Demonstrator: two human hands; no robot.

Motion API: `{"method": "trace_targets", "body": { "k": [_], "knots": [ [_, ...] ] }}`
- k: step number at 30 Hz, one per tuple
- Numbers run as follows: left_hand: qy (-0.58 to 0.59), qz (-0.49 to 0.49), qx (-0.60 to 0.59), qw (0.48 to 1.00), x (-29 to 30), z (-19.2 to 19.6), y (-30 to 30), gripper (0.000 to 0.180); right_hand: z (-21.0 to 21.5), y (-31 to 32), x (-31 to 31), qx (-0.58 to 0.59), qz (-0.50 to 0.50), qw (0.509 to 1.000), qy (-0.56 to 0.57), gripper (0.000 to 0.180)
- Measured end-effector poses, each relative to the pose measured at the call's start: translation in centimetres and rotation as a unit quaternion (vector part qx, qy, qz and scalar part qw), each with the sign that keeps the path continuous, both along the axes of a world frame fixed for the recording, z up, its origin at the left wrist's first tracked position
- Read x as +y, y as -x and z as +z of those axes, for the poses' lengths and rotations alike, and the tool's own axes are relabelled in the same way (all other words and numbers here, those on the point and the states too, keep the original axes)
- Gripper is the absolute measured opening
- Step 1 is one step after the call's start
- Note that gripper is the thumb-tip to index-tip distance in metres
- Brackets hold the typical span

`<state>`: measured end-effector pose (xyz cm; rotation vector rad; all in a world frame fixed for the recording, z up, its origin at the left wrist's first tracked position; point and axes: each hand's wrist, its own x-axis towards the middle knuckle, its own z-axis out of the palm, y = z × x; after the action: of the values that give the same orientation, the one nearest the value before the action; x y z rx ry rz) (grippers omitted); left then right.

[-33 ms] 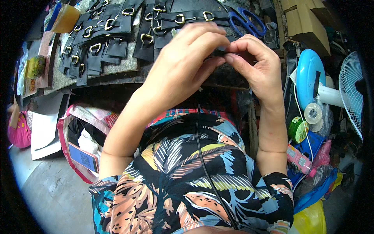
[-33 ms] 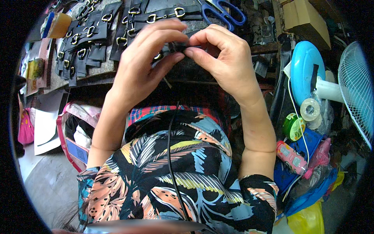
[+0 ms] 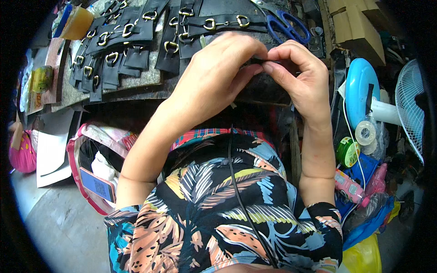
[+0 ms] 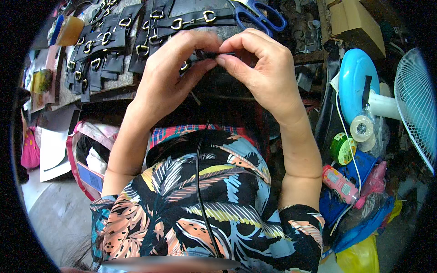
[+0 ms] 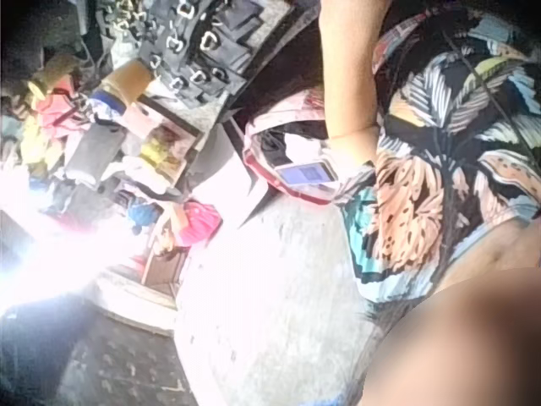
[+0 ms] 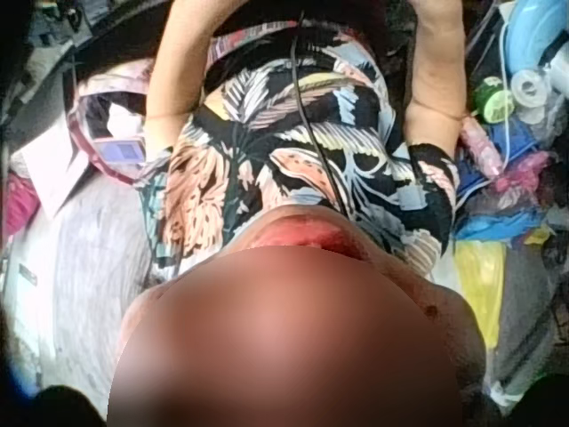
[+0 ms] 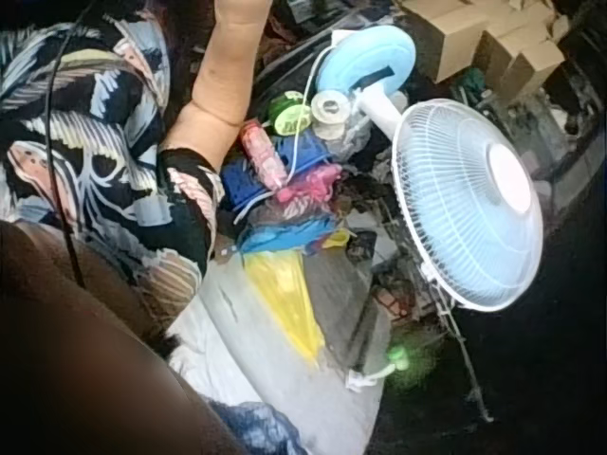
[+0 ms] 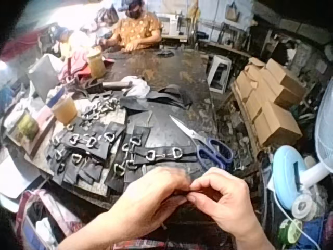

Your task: The person assembles black leather straps with brass D-rings and buckles. They fold the strap ends, use blue-handled scissors to trim excess material, and attach metal hardware by hand, then place the finished straps on the worktable.

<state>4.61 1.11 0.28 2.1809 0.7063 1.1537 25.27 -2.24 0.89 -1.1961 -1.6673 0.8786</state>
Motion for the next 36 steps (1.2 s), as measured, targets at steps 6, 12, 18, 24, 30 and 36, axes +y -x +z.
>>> {"method": "trace_targets", "body": {
  "k": [6, 12, 18, 24, 30, 36],
  "knots": [
    [0.226, -0.053, -0.124, 0.965, 1.8, -1.9, -0.4, 0.017, 0.7, -0.3, 0.8, 0.101, -0.022, 0.988, 0.116, 0.013],
    [0.225, -0.086, -0.140, 0.960, 2.6, -2.1, -0.1, 0.010, 0.0, 1.0, 1.1, -0.013, -0.093, 0.994, -0.059, 0.013],
    [0.268, -0.026, -0.129, 0.954, 2.3, -2.2, -0.8, 0.023, 0.5, 1.3, 0.8, -0.045, -0.066, 0.991, -0.106, 0.011],
    [0.273, -0.041, -0.060, 0.959, 2.7, -2.1, -0.3, 0.011, 0.5, 1.0, 0.9, -0.012, -0.036, 0.998, -0.048, 0.010],
    [0.231, -0.040, -0.052, 0.971, 2.7, -2.3, -0.4, 0.011, 0.4, 1.1, 1.2, 0.007, -0.065, 0.998, 0.002, 0.009],
    [0.182, -0.034, -0.060, 0.981, 2.8, -2.3, -0.5, 0.012, 0.4, 0.9, 1.6, -0.031, -0.040, 0.998, -0.029, 0.009]
  ]
}}
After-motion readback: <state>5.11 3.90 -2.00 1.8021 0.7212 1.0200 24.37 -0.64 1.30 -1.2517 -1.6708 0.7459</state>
